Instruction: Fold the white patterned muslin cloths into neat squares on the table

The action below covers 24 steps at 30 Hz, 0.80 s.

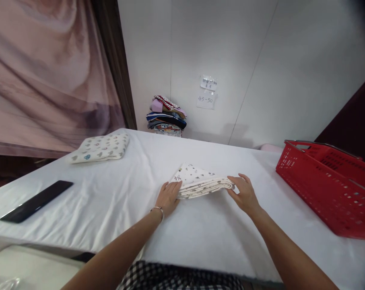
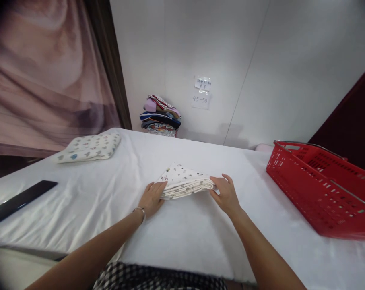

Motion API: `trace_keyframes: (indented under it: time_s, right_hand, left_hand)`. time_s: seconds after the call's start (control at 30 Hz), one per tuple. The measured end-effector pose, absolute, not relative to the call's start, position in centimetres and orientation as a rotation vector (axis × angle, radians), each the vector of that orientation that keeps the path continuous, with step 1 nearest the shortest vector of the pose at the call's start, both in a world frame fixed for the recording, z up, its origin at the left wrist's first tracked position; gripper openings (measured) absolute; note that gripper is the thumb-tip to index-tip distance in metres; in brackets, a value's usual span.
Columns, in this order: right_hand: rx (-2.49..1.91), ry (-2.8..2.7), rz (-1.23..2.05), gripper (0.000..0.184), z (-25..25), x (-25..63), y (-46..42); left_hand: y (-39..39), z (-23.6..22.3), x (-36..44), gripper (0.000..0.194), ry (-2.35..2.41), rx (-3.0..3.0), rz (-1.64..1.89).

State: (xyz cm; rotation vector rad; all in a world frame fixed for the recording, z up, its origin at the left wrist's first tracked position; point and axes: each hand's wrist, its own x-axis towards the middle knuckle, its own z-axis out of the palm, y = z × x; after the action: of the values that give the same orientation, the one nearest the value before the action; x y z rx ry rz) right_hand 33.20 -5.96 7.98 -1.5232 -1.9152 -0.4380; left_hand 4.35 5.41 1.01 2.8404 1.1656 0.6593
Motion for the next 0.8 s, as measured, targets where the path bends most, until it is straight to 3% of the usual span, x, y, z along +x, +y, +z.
trace_keyframes:
  time_s: [0.2,0.43,0.63,0.8]
  right_hand:
    - [-1.483,-1.691,-0.443,0.034,8.6,33.8,-7.1]
    - [-1.450,-1.178,-0.036,0.049,14.1,34.3,-8.6]
    - [-1.459,-1.134,0.290,0.063,18.2,36.7,-6.4]
    - [-1.778,-1.252,0.589,0.061,12.6,37.1,1.5]
  left_hand:
    - [5.9,4.0,3.1,0.048,1.053,2.848,0.964]
    - [2.8,11.5,2.7,0.047,0.889,2.528,1.312]
    - [-0.3,14.2,2.9,0.046,0.828,1.990,1.003]
    - [4.1,8.0,3.5,0.044,1.155,1.648,0.619]
